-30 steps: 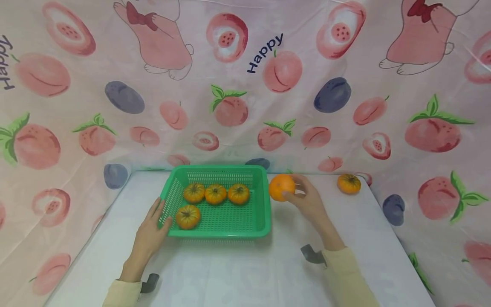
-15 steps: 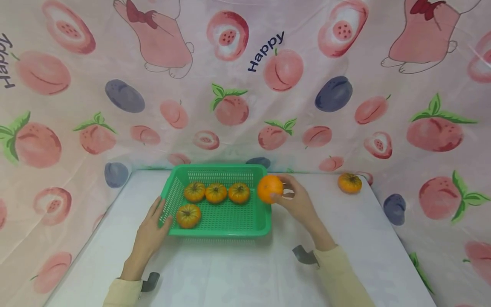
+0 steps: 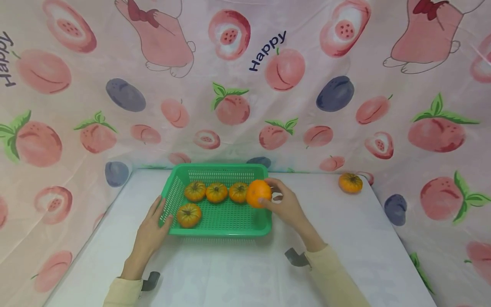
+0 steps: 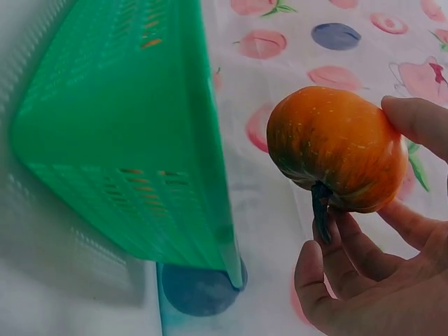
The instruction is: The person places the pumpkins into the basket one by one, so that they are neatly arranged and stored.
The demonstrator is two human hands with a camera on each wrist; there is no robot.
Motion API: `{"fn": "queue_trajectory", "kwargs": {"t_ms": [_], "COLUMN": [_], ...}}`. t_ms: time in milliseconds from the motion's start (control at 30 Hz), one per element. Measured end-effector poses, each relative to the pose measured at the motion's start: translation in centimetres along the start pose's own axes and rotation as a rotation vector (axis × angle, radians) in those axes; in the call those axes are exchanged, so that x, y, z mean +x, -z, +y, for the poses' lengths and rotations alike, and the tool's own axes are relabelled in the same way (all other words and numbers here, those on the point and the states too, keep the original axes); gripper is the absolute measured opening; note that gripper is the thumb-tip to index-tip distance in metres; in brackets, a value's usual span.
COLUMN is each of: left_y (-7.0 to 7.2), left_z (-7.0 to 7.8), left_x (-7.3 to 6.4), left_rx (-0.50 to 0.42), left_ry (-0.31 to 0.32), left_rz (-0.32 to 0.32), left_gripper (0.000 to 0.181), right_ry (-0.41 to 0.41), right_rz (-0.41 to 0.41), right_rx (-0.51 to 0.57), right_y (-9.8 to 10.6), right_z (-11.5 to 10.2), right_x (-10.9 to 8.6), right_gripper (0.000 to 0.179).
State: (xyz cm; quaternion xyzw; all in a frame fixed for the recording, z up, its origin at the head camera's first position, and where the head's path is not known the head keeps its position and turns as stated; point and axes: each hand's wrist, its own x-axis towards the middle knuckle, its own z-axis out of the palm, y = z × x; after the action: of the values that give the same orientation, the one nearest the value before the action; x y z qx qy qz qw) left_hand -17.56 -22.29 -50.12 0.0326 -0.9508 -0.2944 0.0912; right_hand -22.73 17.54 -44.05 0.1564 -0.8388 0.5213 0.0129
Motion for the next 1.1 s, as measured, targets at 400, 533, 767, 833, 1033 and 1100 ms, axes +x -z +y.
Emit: {"fn": "queue_trajectory", "kwargs": {"t_ms": [400, 533, 767, 833, 1033, 1100], "left_y": [-0.1, 0.0, -0.1, -0.1, -0.2, -0.2], "left_z": [0.0, 0.0, -0.1, -0.1, -0.2, -0.2], "left_x": [0.1, 0.0, 0.0, 0.0, 0.0, 0.0], "left_rx": [-0.003, -0.004, -0.002, -0.001, -0.001, -0.002], "left_ry": [-0.011, -0.006, -0.005, -0.008, -0.014, -0.014], "left_rz": [0.012, 0.005, 0.003, 0.005, 0.014, 0.015], "left_gripper": [0.065, 0.066, 0.066, 0.066, 0.066, 0.066], "right_ry": [0.021, 0.028, 0.019, 0.013, -0.005, -0.009], "right_rz": [-0.037, -0.049, -0.059, -0.058, -0.069, -0.075], "right_rx": [-0.003, 0.002, -0.019, -0.023, -0.011, -0.012], "right_y": [-2.0, -2.7, -3.6, -3.8, -4.2, -4.4], "right_z": [-0.2, -0.3, -0.6, -0.8, -1.1, -1.2], "right_x": [0.3, 0.5, 0.7, 0.7, 0.8, 0.9], "right_gripper": [0.058, 0.058, 0.058, 0.057, 0.056, 0.057]}}
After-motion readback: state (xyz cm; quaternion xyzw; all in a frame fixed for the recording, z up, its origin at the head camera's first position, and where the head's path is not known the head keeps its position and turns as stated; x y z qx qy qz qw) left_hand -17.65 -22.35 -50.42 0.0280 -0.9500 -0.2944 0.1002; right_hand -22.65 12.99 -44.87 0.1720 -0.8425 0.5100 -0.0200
